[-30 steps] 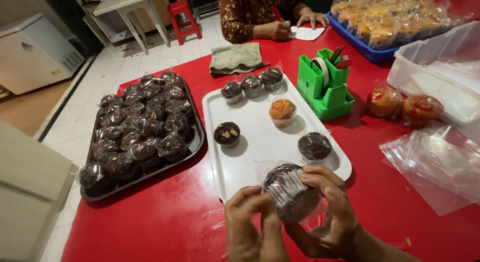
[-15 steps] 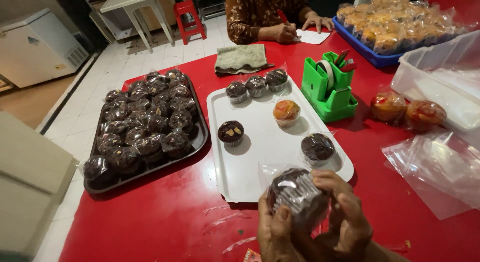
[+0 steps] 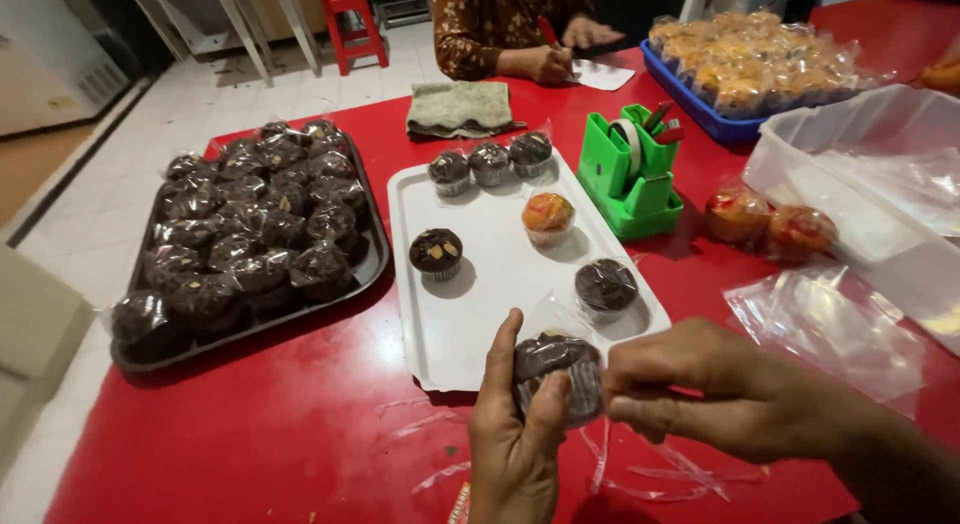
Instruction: The person is taking individual muffins, placing them into plastic bags, and sealing the bags using a green tape dispenser on a red table.
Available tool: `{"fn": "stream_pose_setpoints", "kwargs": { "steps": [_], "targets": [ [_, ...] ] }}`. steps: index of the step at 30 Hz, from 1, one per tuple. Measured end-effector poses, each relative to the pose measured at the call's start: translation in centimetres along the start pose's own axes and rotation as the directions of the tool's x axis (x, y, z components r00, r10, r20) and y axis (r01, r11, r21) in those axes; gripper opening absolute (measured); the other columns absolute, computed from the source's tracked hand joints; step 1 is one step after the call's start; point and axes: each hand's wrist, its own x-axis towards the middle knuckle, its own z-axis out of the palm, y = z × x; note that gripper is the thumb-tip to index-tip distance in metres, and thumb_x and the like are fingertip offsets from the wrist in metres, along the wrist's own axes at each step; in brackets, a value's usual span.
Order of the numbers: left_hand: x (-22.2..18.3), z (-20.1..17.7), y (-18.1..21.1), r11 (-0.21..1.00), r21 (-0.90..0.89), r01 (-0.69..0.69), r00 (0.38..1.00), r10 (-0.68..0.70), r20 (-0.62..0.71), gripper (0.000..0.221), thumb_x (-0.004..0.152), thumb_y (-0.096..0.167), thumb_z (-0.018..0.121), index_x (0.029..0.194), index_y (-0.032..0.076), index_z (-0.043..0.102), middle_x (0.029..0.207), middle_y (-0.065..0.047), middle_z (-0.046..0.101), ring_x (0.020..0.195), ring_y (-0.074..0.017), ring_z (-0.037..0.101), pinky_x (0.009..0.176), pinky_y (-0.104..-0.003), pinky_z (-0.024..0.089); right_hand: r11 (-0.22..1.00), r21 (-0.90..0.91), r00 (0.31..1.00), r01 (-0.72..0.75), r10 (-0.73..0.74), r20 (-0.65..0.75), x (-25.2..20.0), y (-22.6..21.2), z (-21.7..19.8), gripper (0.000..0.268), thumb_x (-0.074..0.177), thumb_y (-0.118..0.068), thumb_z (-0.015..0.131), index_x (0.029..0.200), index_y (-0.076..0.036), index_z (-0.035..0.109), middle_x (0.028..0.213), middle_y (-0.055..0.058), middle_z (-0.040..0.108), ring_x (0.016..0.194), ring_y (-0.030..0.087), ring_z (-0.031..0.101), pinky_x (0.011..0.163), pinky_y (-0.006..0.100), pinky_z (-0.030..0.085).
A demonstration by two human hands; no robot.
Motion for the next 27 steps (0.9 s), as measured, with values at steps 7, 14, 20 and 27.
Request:
{"fn": "stream_pose_setpoints", "kwargs": {
  "steps": [7, 14, 20, 27],
  "targets": [
    [0.3, -0.8, 1.7, 0.900, 0.434, 0.036, 0.987, -0.100, 0.125, 0.071, 0.092, 0.048, 0.056, 0.156, 0.019, 0.045, 0.132, -0.012, 0.067, 0.120, -0.0218, 0.066, 0.102, -0.034, 0.051, 0.999, -0.031, 0.987, -0.032, 0.037, 0.157, 1.2, 1.2, -1.2, 0.031, 0.104, -0.026, 0.061, 0.080, -0.009, 0.055, 0.064, 0.000, 0.048, 0.057, 0.014, 0.042, 0.052, 0.032, 0.038],
    [0.3, -0.6, 2.7, 0.818, 0.543, 0.190, 0.947, -0.298, 0.117, 0.071, 0.092, 0.051, 0.052, 0.159, 0.032, 0.039, 0.127, -0.009, 0.064, 0.121, -0.0216, 0.063, 0.103, -0.034, 0.048, 0.960, -0.269, 0.965, -0.071, 0.135, 0.227, 2.1, 1.3, -1.5, 0.033, 0.103, -0.026, 0.063, 0.073, -0.013, 0.055, 0.057, 0.004, 0.056, 0.050, 0.022, 0.052, 0.051, 0.037, 0.039],
    [0.5, -0.5, 3.6, 0.788, 0.572, 0.228, 0.919, -0.368, 0.140, 0.068, 0.093, 0.050, 0.051, 0.158, 0.034, 0.040, 0.132, -0.009, 0.063, 0.131, -0.0220, 0.059, 0.108, -0.036, 0.043, 0.883, -0.449, 0.905, -0.137, 0.296, 0.307, 2.8, 0.1, -2.5, 0.032, 0.103, -0.033, 0.058, 0.076, -0.016, 0.059, 0.062, 0.003, 0.064, 0.054, 0.023, 0.058, 0.054, 0.040, 0.042],
    [0.8, -0.2, 5.1, 0.749, 0.609, 0.260, 0.852, -0.475, 0.220, 0.070, 0.096, 0.049, 0.047, 0.162, 0.031, 0.032, 0.142, -0.011, 0.056, 0.139, -0.0233, 0.050, 0.112, -0.036, 0.038, 0.837, -0.542, 0.820, -0.073, 0.360, 0.446, 3.8, 0.0, -3.1, 0.026, 0.098, -0.028, 0.060, 0.077, -0.015, 0.060, 0.061, 0.009, 0.062, 0.055, 0.027, 0.057, 0.054, 0.044, 0.040]
  ]
}}
